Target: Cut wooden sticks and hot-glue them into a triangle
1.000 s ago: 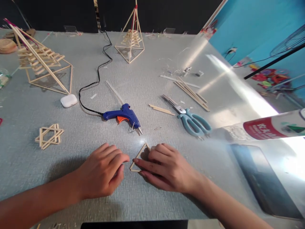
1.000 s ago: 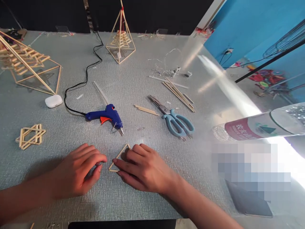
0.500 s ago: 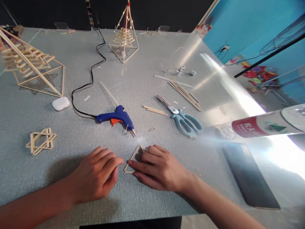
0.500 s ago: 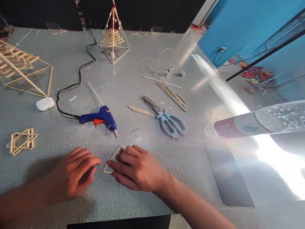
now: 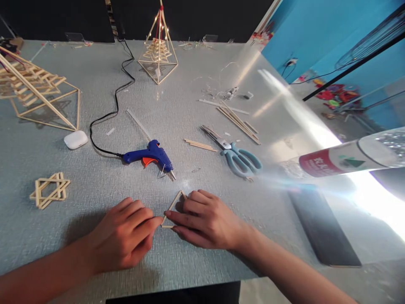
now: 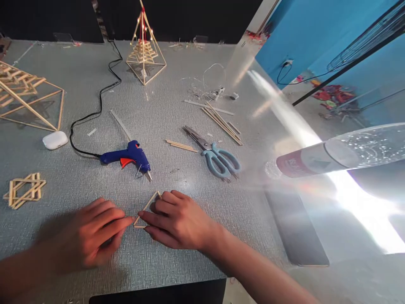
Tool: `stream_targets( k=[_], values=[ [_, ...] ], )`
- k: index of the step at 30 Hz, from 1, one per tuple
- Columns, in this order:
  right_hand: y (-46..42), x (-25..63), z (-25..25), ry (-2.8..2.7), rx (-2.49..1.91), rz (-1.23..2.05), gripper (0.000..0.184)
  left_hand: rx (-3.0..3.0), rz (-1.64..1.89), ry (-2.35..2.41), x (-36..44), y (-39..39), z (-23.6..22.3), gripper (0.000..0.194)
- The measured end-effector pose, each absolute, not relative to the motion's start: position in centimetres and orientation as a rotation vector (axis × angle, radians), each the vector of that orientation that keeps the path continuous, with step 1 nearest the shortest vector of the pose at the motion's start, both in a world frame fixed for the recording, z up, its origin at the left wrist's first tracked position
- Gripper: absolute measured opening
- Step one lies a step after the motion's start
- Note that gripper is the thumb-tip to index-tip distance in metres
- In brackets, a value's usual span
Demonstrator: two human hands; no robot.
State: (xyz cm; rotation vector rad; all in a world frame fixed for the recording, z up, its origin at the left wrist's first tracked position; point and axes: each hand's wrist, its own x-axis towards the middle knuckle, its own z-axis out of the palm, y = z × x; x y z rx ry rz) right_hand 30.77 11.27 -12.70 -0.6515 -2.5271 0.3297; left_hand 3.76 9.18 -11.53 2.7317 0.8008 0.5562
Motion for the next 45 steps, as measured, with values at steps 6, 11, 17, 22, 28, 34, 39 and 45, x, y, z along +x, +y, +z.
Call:
stream_targets(
  k=[6,11,17,22,28,34,39,45],
  values=[
    [11.4,31.4,-12.7,-2.436,-0.647,0.362,0.033,2.793,0.646,0.783,4.0,9.1,-11.1,0.029],
    [12.2,33.0,-13.0,-2.227,-0.872,0.234,0.029,2.839,0.553,0.825,4.1,9.1,-10.8,0.035],
    [12.9,33.1,-13.1,-2.300,-0.933,0.257,0.024,2.885,0.441,0.750,4.6,9.8,-10.5,0.037],
    [12.9,33.0,-12.9,-2.308,-0.936,0.284,0.022,2.846,0.365,0.768,5.0,10.0,-10.9,0.041],
    [13.0,33.3,-12.7,-2.321,-0.961,0.299,0.022,2.829,0.340,0.787,5.1,9.7,-11.5,0.043],
    [12.9,33.5,-12.8,-2.343,-0.977,0.319,0.025,2.858,0.294,0.781,5.0,9.6,-11.8,0.045],
    [12.9,33.6,-12.7,-2.342,-0.972,0.329,0.023,2.897,0.271,0.748,4.9,9.7,-11.6,0.045],
    [12.8,33.6,-12.7,-2.342,-0.980,0.318,0.024,2.864,0.279,0.787,5.1,9.6,-11.7,0.045]
  ],
)
